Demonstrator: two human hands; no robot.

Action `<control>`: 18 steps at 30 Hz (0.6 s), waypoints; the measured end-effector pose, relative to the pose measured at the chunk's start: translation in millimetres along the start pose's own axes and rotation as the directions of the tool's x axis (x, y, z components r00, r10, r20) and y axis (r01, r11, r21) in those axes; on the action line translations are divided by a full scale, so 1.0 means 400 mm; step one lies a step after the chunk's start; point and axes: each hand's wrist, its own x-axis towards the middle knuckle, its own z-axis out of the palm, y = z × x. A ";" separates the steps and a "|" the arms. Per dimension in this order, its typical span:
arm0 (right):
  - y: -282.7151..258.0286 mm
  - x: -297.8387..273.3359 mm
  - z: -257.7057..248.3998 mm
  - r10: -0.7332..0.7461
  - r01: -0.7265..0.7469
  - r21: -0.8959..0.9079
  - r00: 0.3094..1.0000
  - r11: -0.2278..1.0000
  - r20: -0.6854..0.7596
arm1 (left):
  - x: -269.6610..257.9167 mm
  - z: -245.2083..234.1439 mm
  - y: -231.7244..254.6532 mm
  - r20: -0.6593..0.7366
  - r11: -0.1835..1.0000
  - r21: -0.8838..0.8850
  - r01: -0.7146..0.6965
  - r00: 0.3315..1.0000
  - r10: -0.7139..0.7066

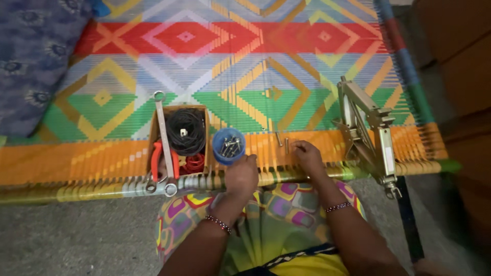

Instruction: The person sits on the floor and repeatedly picks up small metal fasteners from a blue container, then places them into holes on a metal bed frame. The person handles the fasteners one at a time and occasionally adjusts the frame.

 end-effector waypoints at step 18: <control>-0.285 0.084 0.167 -0.713 0.720 -0.533 0.645 0.444 0.277 | 0.013 -0.002 -0.004 0.118 0.981 -0.124 -0.150 0.979 0.165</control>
